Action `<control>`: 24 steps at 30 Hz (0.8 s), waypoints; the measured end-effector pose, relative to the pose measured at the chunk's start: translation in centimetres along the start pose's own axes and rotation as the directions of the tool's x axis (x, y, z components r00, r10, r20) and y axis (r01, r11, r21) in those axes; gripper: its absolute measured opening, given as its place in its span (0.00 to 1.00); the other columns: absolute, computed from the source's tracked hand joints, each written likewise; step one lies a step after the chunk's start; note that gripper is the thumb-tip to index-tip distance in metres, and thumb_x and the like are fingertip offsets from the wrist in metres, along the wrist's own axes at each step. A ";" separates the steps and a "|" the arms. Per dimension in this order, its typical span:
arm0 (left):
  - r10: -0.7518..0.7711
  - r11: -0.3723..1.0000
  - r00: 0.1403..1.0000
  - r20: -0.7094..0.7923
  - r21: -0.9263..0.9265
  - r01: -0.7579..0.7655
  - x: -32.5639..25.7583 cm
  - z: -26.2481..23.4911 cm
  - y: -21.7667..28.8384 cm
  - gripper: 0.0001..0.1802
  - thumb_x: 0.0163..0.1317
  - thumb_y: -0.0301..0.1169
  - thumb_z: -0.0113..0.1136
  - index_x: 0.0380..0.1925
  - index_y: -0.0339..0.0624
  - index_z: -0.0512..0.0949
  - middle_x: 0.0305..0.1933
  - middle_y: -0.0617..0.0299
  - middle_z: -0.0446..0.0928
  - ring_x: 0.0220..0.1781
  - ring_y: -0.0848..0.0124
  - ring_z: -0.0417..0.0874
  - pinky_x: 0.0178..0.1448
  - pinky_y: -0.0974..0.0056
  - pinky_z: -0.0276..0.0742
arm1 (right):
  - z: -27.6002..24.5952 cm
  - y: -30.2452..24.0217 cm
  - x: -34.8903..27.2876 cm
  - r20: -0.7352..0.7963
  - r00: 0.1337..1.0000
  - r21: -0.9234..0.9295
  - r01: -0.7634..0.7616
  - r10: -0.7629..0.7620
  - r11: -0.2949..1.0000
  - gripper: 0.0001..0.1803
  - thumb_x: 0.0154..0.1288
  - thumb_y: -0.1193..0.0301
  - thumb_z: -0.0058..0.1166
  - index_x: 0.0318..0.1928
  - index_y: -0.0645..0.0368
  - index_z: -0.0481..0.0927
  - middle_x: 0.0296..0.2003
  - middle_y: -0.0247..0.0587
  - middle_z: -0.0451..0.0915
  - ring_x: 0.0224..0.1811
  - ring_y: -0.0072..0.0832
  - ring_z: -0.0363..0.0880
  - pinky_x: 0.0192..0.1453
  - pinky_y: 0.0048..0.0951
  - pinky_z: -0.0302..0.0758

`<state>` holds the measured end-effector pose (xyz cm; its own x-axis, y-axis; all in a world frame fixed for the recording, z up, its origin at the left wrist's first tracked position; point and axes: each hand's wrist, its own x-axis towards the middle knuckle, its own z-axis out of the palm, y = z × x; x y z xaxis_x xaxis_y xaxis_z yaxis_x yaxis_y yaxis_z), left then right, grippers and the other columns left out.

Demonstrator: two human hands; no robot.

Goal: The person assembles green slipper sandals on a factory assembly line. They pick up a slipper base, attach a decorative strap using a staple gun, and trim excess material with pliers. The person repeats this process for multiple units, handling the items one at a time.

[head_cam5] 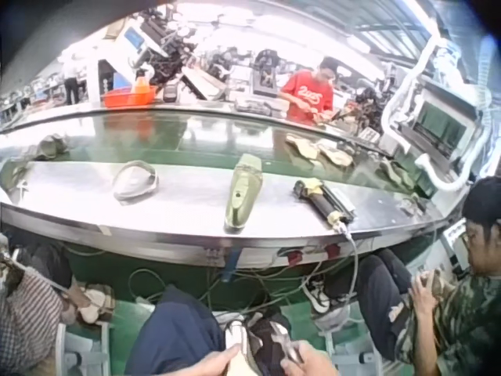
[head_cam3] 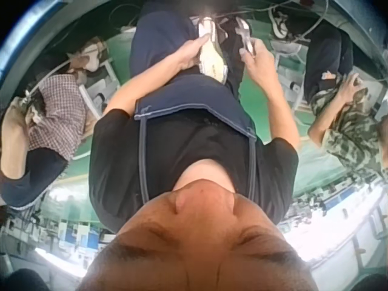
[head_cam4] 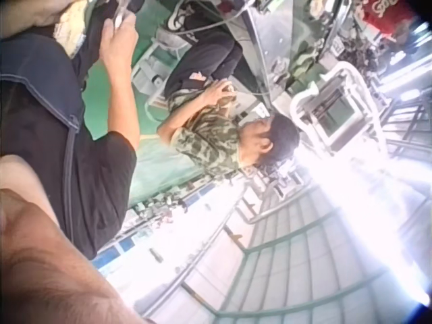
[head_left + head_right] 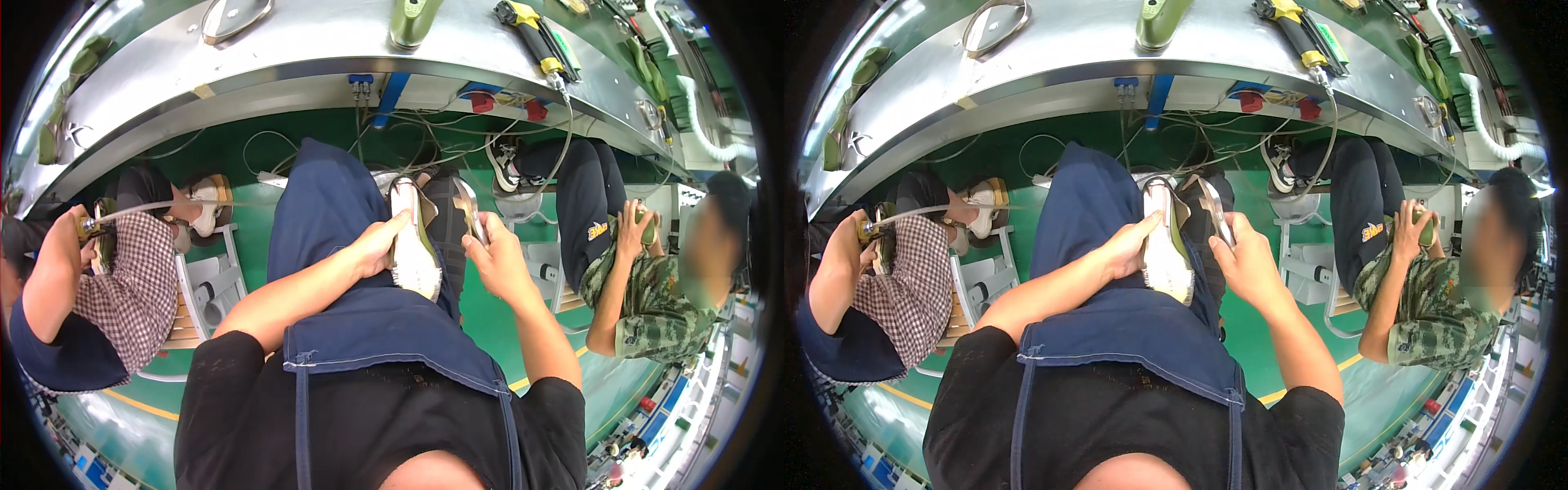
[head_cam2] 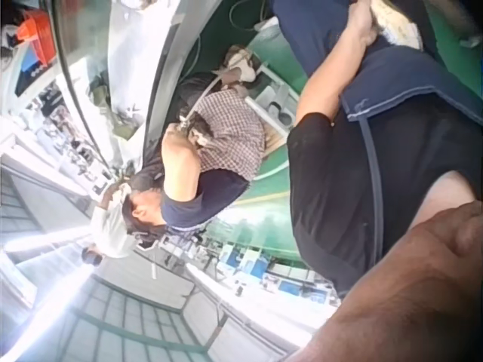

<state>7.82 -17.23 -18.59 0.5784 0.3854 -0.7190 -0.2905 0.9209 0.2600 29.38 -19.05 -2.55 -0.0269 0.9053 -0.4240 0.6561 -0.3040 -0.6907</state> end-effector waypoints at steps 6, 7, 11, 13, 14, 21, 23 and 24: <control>0.056 0.996 0.993 0.106 0.063 -0.063 1.4 0.0 -0.7 0.32 0.77 0.52 0.61 0.65 0.34 0.75 0.60 0.46 0.83 0.60 0.50 0.87 0.59 0.44 0.87 | 1.5 3.1 -0.2 0.057 0.997 -0.008 0.047 -0.047 0.999 0.11 0.77 0.73 0.56 0.47 0.68 0.70 0.32 0.47 0.82 0.31 0.30 0.84 0.37 0.36 0.81; 0.108 0.982 0.993 0.047 0.152 -0.114 1.1 0.4 -0.3 0.32 0.76 0.51 0.63 0.64 0.34 0.75 0.59 0.47 0.84 0.58 0.51 0.88 0.57 0.45 0.88 | 1.6 2.5 -0.1 0.120 0.992 -0.017 -0.024 0.026 1.000 0.11 0.78 0.72 0.55 0.47 0.68 0.70 0.33 0.48 0.83 0.31 0.31 0.85 0.37 0.37 0.81; 0.854 0.295 0.512 -0.091 0.896 -0.333 0.1 0.2 0.5 0.45 0.59 0.42 0.80 0.71 0.32 0.70 0.67 0.40 0.76 0.69 0.43 0.78 0.77 0.48 0.73 | 2.8 3.7 1.1 0.081 0.996 -0.313 0.045 -0.020 0.949 0.14 0.76 0.70 0.56 0.50 0.68 0.70 0.35 0.61 0.85 0.36 0.56 0.86 0.42 0.51 0.80; 0.841 0.137 0.524 0.131 0.886 -0.442 0.0 -1.3 2.1 0.54 0.49 0.39 0.84 0.74 0.32 0.67 0.74 0.39 0.70 0.78 0.45 0.69 0.83 0.54 0.64 | 2.9 4.0 1.8 0.009 0.996 -0.424 0.088 -0.093 0.901 0.14 0.75 0.70 0.57 0.50 0.67 0.70 0.36 0.65 0.85 0.39 0.64 0.84 0.45 0.56 0.78; 0.774 0.076 0.586 0.240 0.884 -0.462 0.0 -2.0 3.1 0.55 0.48 0.39 0.84 0.75 0.32 0.66 0.74 0.39 0.70 0.78 0.46 0.69 0.83 0.54 0.65 | 2.8 3.9 2.4 0.005 0.998 -0.409 0.063 -0.066 0.910 0.14 0.75 0.70 0.57 0.51 0.66 0.70 0.37 0.67 0.85 0.42 0.67 0.83 0.47 0.60 0.76; 0.594 0.229 0.762 0.257 0.854 -0.467 1.7 -2.5 2.9 0.55 0.48 0.33 0.82 0.76 0.34 0.65 0.72 0.43 0.75 0.73 0.51 0.79 0.77 0.57 0.73 | 3.0 0.7 4.1 0.259 0.962 -0.048 -0.083 0.092 0.995 0.13 0.79 0.74 0.51 0.56 0.69 0.71 0.33 0.52 0.85 0.34 0.41 0.88 0.39 0.46 0.82; 0.606 0.205 0.747 0.274 0.854 -0.479 0.8 -1.9 3.4 0.54 0.48 0.32 0.81 0.77 0.37 0.66 0.73 0.44 0.75 0.73 0.52 0.78 0.76 0.57 0.74 | 3.1 -0.1 4.5 0.408 0.905 0.024 -0.147 0.124 0.989 0.16 0.81 0.75 0.49 0.62 0.70 0.70 0.40 0.46 0.84 0.38 0.30 0.87 0.39 0.36 0.85; 0.621 0.179 0.729 0.289 0.853 -0.491 1.0 -2.0 3.2 0.53 0.49 0.32 0.80 0.77 0.38 0.66 0.73 0.45 0.75 0.73 0.52 0.78 0.76 0.57 0.74 | 3.5 0.4 4.8 0.454 0.882 0.061 -0.172 0.126 0.983 0.16 0.81 0.75 0.49 0.63 0.70 0.70 0.43 0.47 0.84 0.40 0.31 0.87 0.41 0.35 0.86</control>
<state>5.91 -13.97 -19.78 0.4616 0.8695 -0.1760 0.3142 0.0253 0.9490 26.89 -15.89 -6.95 -0.2837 0.6251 -0.7271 0.6042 -0.4723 -0.6418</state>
